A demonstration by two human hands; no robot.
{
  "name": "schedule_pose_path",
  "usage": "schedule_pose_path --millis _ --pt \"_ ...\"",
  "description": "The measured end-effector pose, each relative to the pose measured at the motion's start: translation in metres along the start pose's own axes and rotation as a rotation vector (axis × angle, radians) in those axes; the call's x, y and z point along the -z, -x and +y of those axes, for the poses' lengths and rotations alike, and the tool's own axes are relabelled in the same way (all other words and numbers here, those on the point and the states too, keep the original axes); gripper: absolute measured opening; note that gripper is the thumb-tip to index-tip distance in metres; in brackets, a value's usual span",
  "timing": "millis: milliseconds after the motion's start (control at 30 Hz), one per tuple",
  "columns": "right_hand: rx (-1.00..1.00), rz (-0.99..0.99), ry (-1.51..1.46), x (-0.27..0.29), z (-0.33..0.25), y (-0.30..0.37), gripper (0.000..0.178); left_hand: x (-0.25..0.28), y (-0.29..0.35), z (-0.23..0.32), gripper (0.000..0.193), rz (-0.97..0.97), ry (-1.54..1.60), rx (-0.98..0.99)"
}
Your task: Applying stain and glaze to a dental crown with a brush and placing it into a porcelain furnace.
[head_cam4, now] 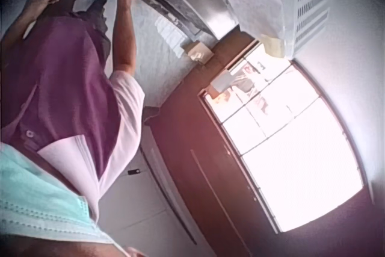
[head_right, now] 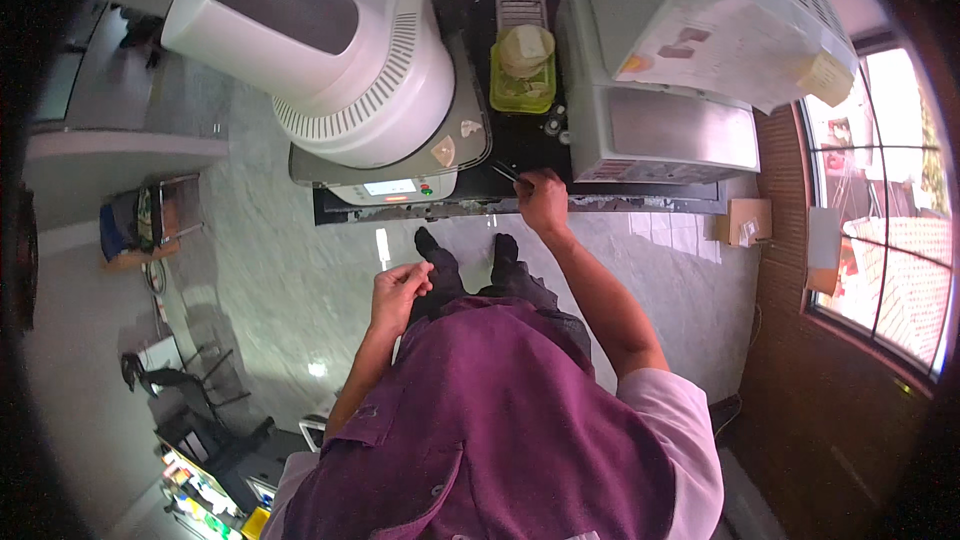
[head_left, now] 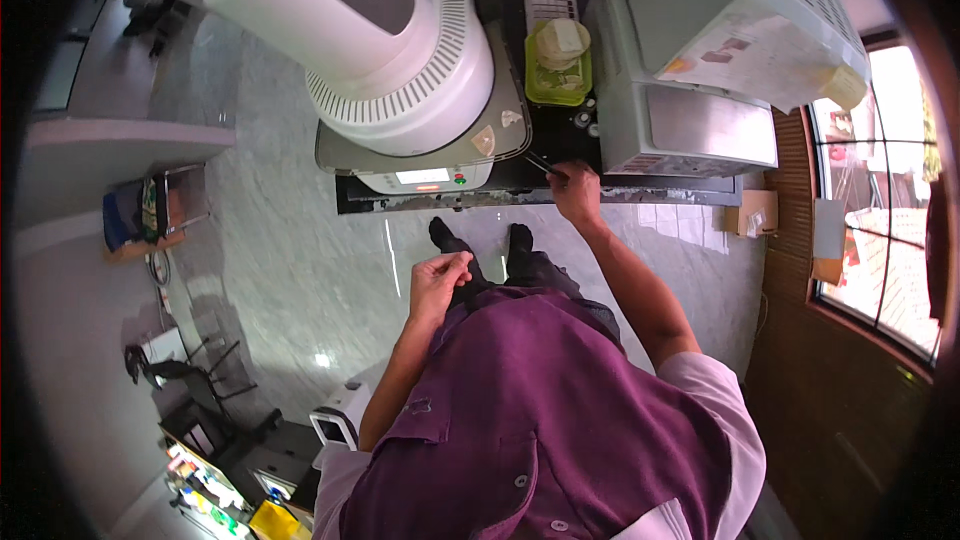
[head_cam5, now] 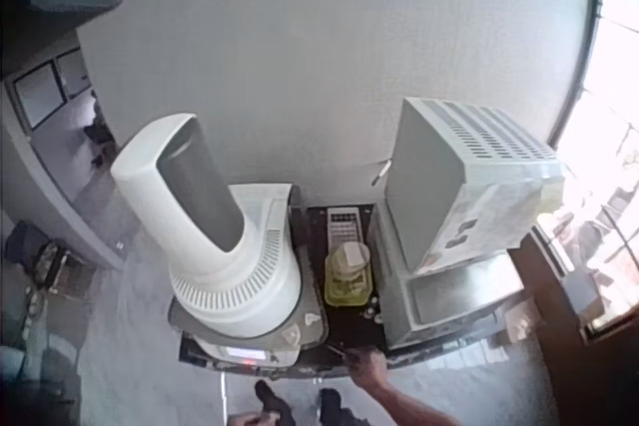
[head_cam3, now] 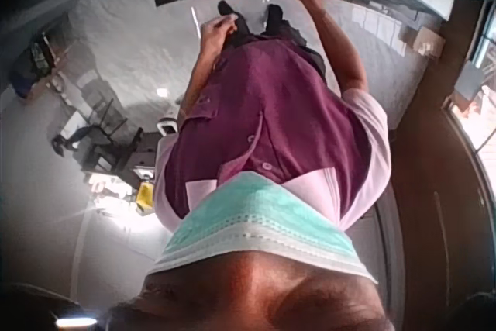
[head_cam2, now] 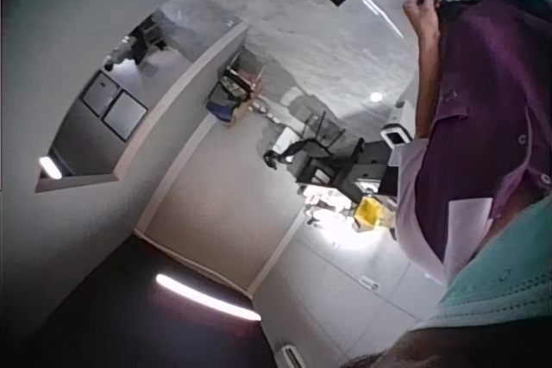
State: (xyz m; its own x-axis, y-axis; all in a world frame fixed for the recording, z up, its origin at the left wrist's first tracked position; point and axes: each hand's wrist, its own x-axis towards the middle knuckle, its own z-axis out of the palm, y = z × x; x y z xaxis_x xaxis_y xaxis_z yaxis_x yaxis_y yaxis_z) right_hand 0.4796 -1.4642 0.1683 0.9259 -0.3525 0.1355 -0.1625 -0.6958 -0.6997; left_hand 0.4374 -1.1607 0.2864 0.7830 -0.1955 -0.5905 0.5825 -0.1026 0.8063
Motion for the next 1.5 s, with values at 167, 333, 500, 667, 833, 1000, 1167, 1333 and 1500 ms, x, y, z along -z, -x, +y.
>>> schedule_pose_path --millis 167,333,500,667,833,1000,1167,1333,1500 --pt "0.164 -0.023 0.188 -0.029 0.01 -0.019 0.019 0.009 0.028 0.014 0.02 0.216 0.28 -0.183" --pt "0.178 -0.047 0.342 -0.026 0.011 -0.023 0.022 0.032 0.058 0.043 0.035 0.41 0.186 -0.554" --pt "0.221 -0.105 0.419 -0.043 0.002 -0.021 0.032 0.088 0.089 0.045 0.027 0.515 0.211 -0.7" --pt "0.129 0.135 0.526 -0.042 -0.029 -0.012 0.053 0.154 0.127 0.036 0.02 0.608 0.223 -0.733" --pt "-0.096 0.424 0.473 -0.063 -0.047 0.054 0.055 0.235 0.177 0.0 0.024 0.599 0.217 -0.557" --pt "0.095 0.319 0.093 -0.152 -0.149 0.135 0.034 0.325 0.218 -0.037 0.017 0.566 0.532 -0.575" --pt "0.146 -0.256 -0.442 -0.265 -0.305 0.183 0.015 0.41 0.249 -0.054 0.015 0.615 0.522 -0.597" --pt "0.153 -0.732 -0.449 -0.323 -0.487 0.216 0.015 0.495 0.272 -0.063 0.017 0.795 0.602 -0.565" --pt "0.317 -0.936 -0.35 -0.418 -0.598 0.21 0.013 0.597 0.287 -0.087 0.02 0.961 0.659 -0.556"
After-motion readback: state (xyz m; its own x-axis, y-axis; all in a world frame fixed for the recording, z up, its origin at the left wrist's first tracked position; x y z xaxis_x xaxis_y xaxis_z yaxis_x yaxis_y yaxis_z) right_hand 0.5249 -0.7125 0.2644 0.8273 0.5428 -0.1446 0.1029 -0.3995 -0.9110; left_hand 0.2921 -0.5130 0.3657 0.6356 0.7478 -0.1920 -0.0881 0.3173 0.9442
